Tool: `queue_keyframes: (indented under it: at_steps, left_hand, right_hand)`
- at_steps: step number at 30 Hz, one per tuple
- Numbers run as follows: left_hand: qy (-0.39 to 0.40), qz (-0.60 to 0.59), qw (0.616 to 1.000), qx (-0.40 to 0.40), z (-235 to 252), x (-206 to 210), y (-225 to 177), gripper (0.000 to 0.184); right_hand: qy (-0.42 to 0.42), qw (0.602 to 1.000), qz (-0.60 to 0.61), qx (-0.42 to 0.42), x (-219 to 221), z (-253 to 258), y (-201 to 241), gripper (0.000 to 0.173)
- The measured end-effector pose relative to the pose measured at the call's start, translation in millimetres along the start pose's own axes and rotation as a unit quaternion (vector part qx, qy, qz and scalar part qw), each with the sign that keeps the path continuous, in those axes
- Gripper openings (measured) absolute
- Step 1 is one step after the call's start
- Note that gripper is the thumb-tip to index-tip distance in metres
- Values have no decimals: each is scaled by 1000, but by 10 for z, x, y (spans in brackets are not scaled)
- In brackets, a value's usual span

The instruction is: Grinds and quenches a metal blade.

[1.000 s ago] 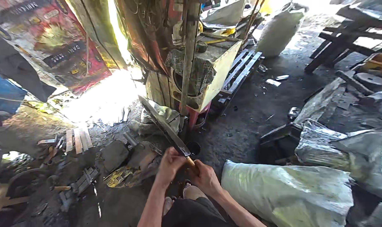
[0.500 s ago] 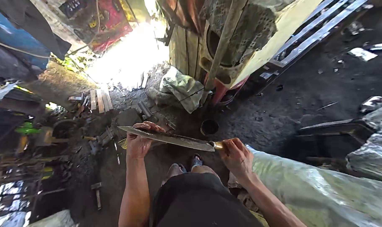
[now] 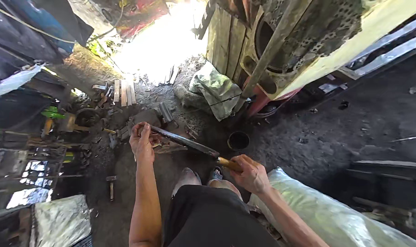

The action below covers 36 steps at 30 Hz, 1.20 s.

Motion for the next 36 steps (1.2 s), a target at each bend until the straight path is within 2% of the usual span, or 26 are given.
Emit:
queue_keyframes:
  at_steps: [3,6,10,14,16,19,20,22,25,28,32,36]
  left_hand:
    - [-46,43,998,-29,139,-101,112,25]
    - [-46,72,996,-38,321,-120,166,24]
    - [-41,135,989,-50,620,-175,138,26]
    - [9,235,969,-75,1037,-178,130,31]
    - [12,347,935,-67,1242,-197,174,38]
    - [23,560,828,13,1370,-67,190,55]
    - [40,611,789,57,1453,10,259,52]
    - [84,642,745,159,1615,118,460,33]
    - [140,631,724,239,1843,88,675,24]
    - [205,612,715,268,2007,10,758,28]
    - [313,633,666,242,2126,-52,864,45]
    - [394,651,613,212,2301,-124,1095,52]
  right_hand:
    - [52,996,-69,19,103,111,129,33]
    - [75,990,-114,43,203,283,189,36]
    - [24,990,-130,39,230,491,212,40]
    - [-21,996,-82,34,211,642,241,69]
    - [-49,993,-93,49,238,737,272,72]
    - [-62,984,-136,95,346,922,352,71]
    - [-62,981,-149,107,395,982,370,71]
    - [-67,977,-166,115,484,1085,402,72]
    - [-74,973,-180,125,564,1209,472,71]
    - [-77,969,-189,140,594,1333,577,70]
    - [-60,966,-187,169,723,1424,639,70]
    - [-20,959,-198,200,927,1540,599,72]
Point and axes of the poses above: each hand's wrist, its own z-axis towards the middle knuckle, its own x-axis out of the palm, y = z × x, the point moved 7 cm from there along z, towards the middle knuckle, and after that the axes turned 6 degrees about y, right-handed, at the moved point
